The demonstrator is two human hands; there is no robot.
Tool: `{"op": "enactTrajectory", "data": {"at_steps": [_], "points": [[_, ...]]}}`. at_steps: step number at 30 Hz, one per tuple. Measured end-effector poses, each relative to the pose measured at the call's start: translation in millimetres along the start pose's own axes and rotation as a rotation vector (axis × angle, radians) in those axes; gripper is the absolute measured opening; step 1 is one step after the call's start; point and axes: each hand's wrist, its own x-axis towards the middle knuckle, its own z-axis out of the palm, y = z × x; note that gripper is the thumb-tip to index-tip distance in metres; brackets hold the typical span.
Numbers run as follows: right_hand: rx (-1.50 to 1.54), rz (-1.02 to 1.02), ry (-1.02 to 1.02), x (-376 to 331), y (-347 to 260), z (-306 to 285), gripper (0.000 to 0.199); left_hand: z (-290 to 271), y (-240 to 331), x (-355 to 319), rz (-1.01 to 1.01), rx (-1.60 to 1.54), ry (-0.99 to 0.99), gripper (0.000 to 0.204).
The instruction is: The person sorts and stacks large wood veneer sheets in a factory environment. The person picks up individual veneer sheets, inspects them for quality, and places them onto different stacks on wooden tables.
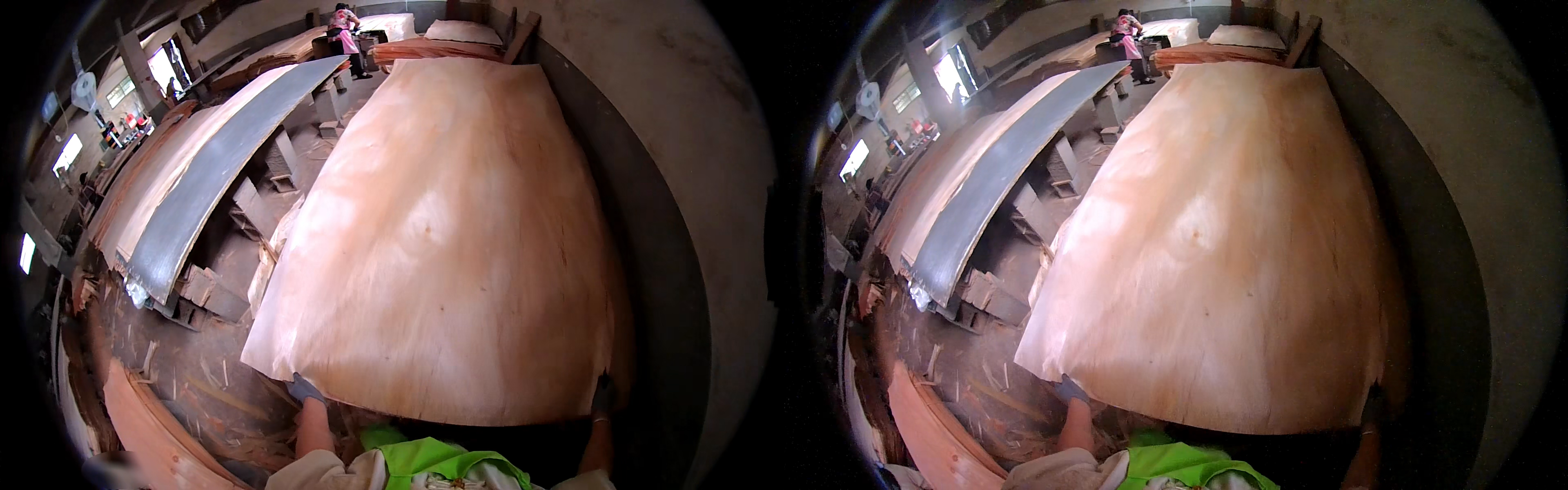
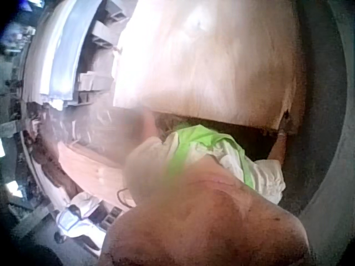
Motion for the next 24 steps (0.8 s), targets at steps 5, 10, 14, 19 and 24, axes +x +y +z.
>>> {"op": "enactTrajectory", "data": {"at_steps": [5,10,14,19,24], "points": [[0.172,-0.034,-0.008,1.6,-86.4,-10.5,0.043,38.2,-19.7,23.5,-0.046,-0.026,-0.043,0.050],[0.056,-0.060,0.065,82.9,-66.5,11.6,0.042,83.8,-27.4,32.7,-0.080,0.043,-0.076,0.046],[0.069,-0.227,0.265,114.2,19.3,49.6,0.040,57.3,-39.8,26.5,-0.157,0.132,0.008,0.047],[0.095,-0.187,0.207,66.3,-3.4,35.4,0.037,46.0,-21.1,0.8,-0.206,0.069,0.088,0.050],[-0.106,-0.032,0.082,83.6,-50.2,9.8,0.038,84.2,-3.3,-14.2,-0.198,0.102,0.101,0.052]]}}
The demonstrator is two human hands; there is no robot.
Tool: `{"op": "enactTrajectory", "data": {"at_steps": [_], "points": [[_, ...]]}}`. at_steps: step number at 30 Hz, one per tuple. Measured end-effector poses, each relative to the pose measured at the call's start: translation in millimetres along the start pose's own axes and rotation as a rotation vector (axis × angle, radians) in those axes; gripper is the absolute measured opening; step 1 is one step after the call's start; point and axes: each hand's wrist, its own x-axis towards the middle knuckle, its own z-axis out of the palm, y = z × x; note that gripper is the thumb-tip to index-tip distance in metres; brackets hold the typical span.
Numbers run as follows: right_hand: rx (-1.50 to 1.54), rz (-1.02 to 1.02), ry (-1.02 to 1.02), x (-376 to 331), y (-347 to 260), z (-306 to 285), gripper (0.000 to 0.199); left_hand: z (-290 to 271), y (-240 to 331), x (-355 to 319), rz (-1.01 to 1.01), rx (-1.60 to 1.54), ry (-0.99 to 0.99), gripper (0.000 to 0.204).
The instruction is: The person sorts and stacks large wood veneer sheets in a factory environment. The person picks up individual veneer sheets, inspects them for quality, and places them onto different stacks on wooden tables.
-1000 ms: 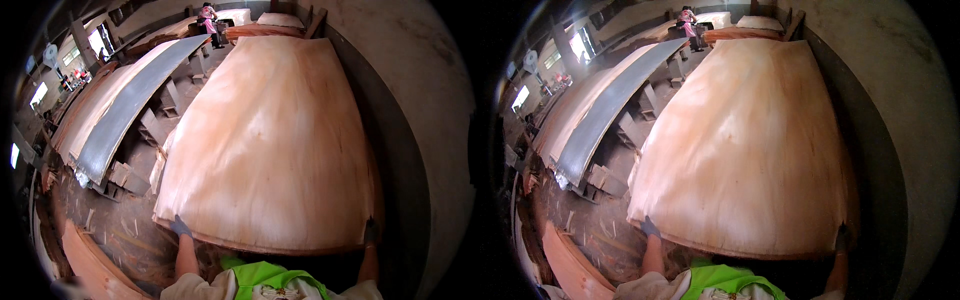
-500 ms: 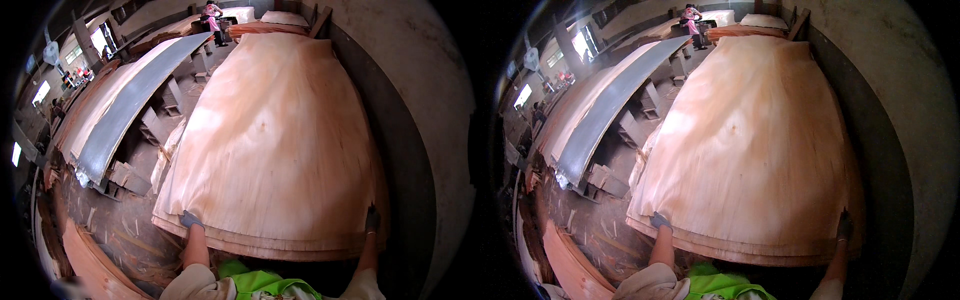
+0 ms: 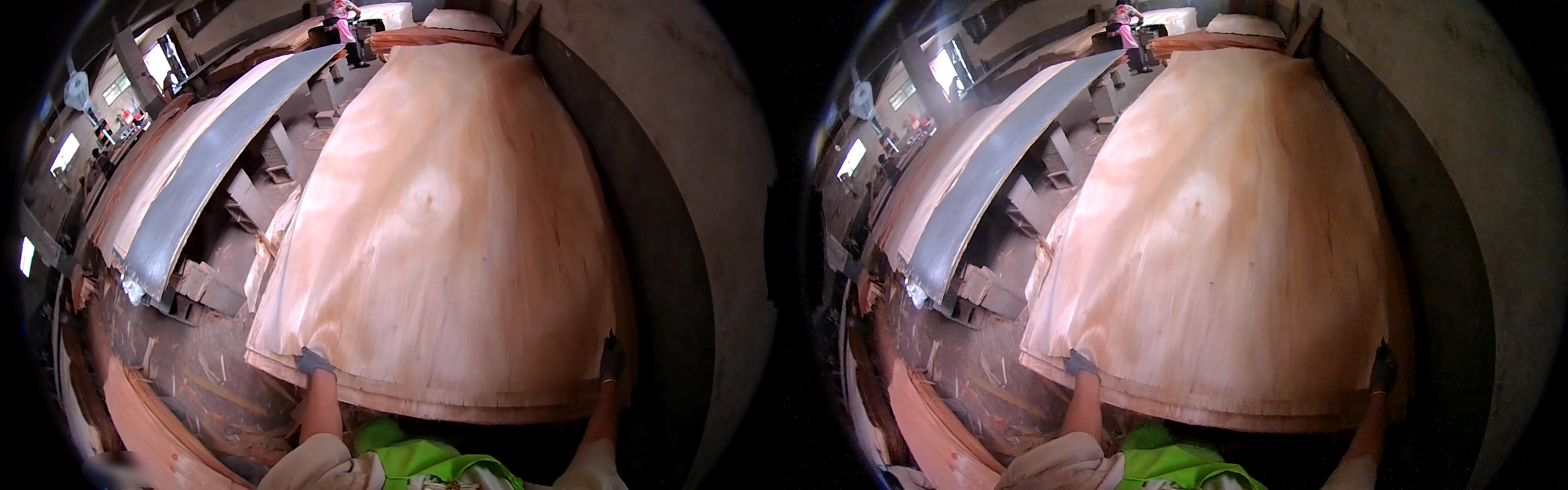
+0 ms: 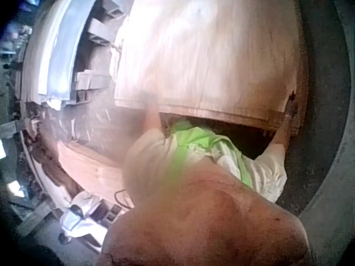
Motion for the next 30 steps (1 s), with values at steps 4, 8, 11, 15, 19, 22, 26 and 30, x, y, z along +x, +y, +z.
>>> {"op": "enactTrajectory", "data": {"at_steps": [4,8,11,15,19,22,26,30], "points": [[0.007,-0.036,-0.026,3.2,35.2,-0.6,0.040,-3.9,13.3,-4.3,0.009,-0.133,-0.236,0.051],[0.078,-0.043,-0.159,-22.4,9.9,-23.4,0.052,-49.6,-23.8,45.9,-0.110,-0.328,-0.351,0.050],[-0.208,-0.247,-0.149,-20.2,51.1,-14.7,0.046,-59.5,-16.9,74.4,-0.268,-0.555,-0.585,0.055],[-0.014,-0.262,-0.241,-1.6,136.0,38.5,0.050,-52.9,-1.0,97.9,-0.080,-0.282,-0.358,0.053],[-0.375,-0.171,-0.288,-3.5,161.4,61.8,0.049,-50.8,-4.6,111.2,-0.117,-0.244,-0.303,0.054],[-0.626,-0.167,-0.355,0.9,160.0,75.3,0.048,-53.2,3.4,135.6,0.013,-0.296,-0.220,0.050],[-0.910,-0.164,-0.435,3.8,168.6,87.4,0.048,-35.4,44.5,120.0,0.218,-0.499,-0.262,0.045],[-1.275,-0.282,-0.550,13.6,169.3,90.9,0.047,-50.7,46.5,123.0,0.435,-0.377,-0.293,0.048]]}}
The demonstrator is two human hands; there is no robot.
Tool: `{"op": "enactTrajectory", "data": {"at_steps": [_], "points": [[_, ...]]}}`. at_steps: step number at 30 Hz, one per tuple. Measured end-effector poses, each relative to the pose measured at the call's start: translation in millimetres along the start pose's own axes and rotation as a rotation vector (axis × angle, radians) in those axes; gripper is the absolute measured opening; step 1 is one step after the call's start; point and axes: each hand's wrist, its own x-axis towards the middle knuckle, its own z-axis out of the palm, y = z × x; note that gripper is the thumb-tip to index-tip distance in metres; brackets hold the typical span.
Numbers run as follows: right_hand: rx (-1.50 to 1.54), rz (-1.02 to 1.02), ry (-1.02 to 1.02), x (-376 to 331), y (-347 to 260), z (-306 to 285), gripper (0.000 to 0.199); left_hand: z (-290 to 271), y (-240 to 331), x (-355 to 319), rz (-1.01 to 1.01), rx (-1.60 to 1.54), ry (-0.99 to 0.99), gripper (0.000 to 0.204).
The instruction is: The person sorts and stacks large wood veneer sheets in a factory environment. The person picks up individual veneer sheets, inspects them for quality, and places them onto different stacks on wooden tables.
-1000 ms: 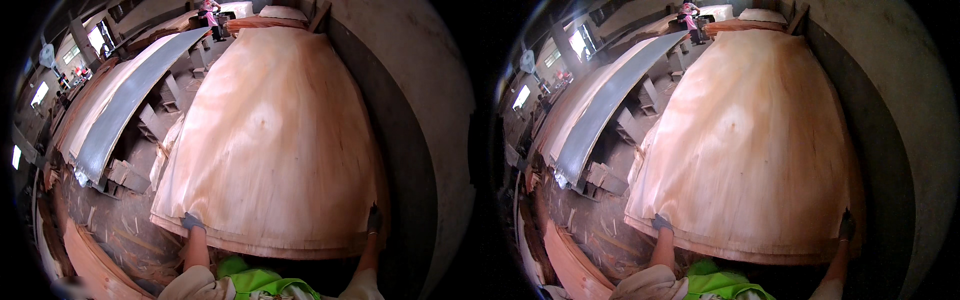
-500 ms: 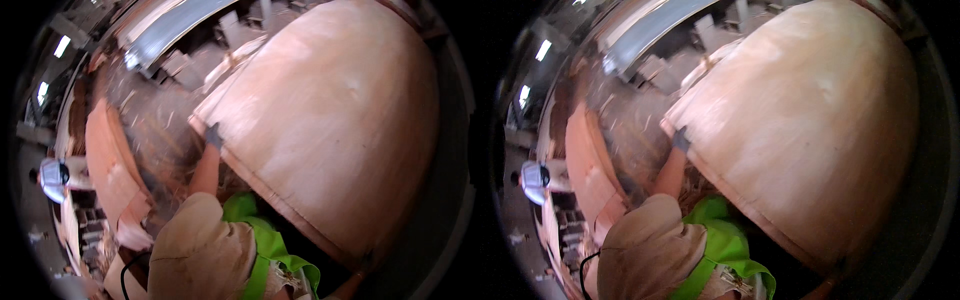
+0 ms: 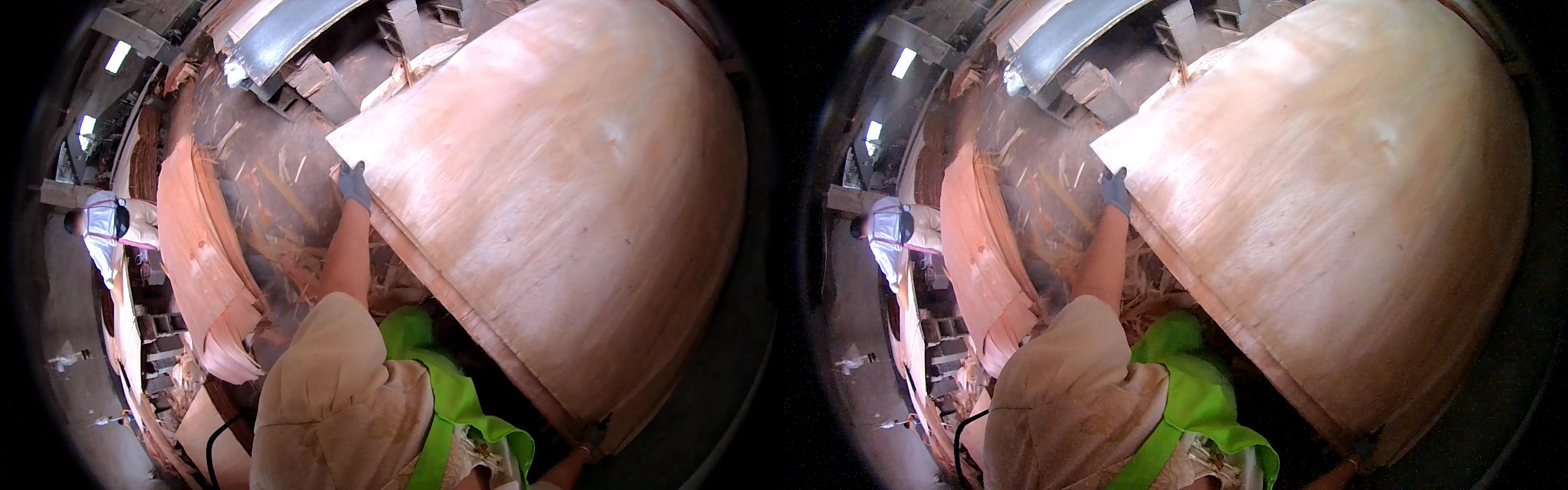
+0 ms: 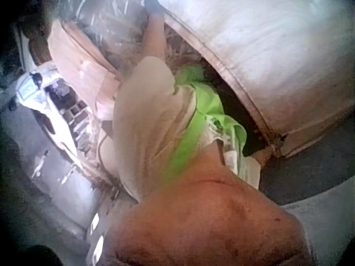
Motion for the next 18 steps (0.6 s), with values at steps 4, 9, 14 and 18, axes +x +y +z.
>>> {"op": "enactTrajectory", "data": {"at_steps": [4,9,14,18], "points": [[-0.243,-0.089,-0.053,11.3,0.9,-8.6,0.047,-43.8,-42.3,20.4,-0.351,0.004,0.025,0.044],[0.128,0.047,0.004,6.7,-13.8,-2.2,0.046,-32.3,-50.0,38.3,-0.486,0.232,0.083,0.039],[0.591,0.082,0.182,5.1,-4.9,1.7,0.046,-42.0,-53.2,61.7,-0.057,1.149,-0.192,0.041],[0.788,0.147,0.305,28.0,-9.1,-25.9,0.046,-82.2,-81.9,81.5,-0.518,0.709,-0.426,0.044]]}}
